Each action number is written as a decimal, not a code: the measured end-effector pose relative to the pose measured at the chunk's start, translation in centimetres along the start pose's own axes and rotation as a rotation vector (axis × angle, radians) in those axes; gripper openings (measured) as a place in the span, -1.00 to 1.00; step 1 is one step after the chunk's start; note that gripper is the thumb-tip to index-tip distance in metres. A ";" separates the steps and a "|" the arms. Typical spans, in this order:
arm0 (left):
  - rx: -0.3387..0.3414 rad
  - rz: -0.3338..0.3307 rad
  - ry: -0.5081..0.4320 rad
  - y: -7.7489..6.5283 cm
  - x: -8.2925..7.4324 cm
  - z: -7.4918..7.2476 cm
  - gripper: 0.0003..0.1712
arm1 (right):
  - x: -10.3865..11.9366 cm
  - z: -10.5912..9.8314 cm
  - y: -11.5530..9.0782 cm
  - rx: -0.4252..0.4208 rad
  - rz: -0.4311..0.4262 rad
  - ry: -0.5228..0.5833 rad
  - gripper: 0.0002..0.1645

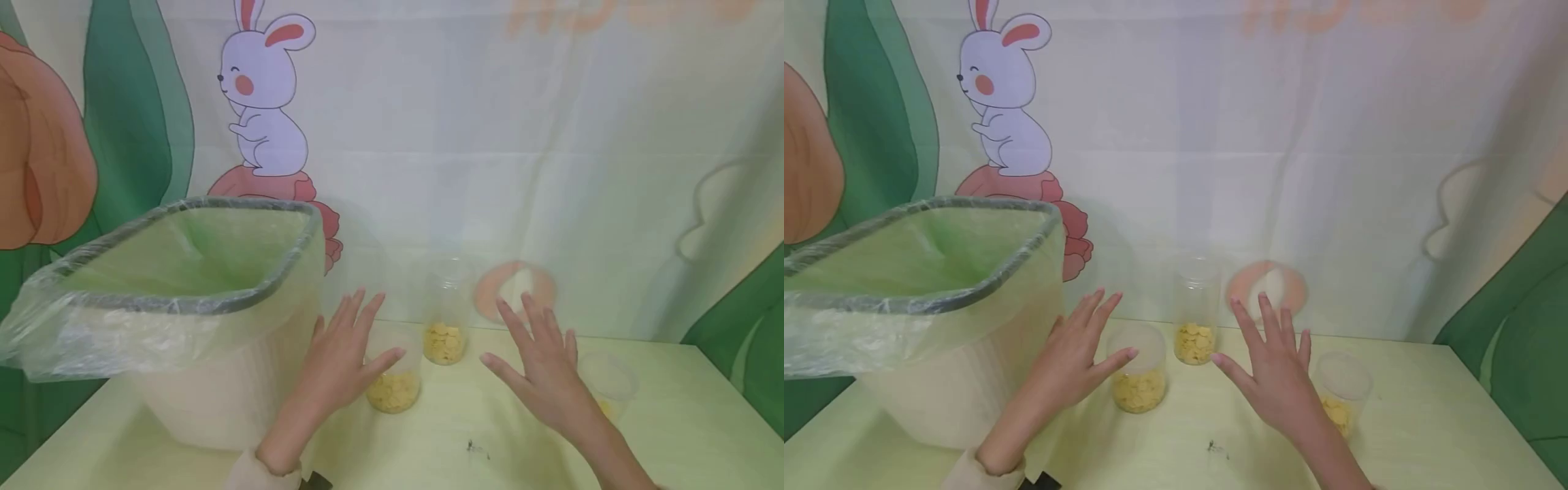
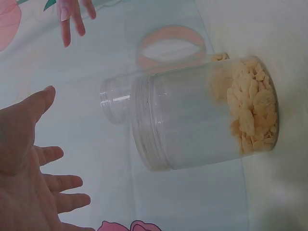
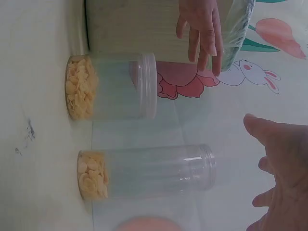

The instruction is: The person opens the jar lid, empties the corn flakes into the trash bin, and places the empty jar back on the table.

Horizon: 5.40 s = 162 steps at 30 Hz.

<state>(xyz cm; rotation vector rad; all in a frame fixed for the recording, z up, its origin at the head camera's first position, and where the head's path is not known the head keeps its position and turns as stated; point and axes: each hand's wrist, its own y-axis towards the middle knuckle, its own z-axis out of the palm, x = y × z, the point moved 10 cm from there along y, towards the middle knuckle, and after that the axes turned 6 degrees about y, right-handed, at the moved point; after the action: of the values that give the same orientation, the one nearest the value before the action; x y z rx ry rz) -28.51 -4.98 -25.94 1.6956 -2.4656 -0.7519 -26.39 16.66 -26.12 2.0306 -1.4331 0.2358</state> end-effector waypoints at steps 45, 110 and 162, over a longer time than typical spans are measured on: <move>0.160 -0.146 -0.533 0.5 3.2 6.2 0.04 | -2.3 8.8 0.4 0.134 0.129 0.508 -0.18; 0.095 -0.180 -0.517 0.6 4.2 7.8 0.03 | -0.4 16.7 2.4 0.229 0.212 0.710 0.05; 0.064 -0.215 -0.605 0.5 2.9 4.7 0.01 | 0.8 11.9 1.2 0.160 0.151 0.654 0.04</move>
<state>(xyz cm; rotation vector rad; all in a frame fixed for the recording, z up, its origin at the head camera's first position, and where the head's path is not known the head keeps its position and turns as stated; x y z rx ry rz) -31.62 -5.77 -30.52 2.0166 -2.7036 -1.4062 -29.60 8.75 -34.59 1.7203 -1.1620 1.0038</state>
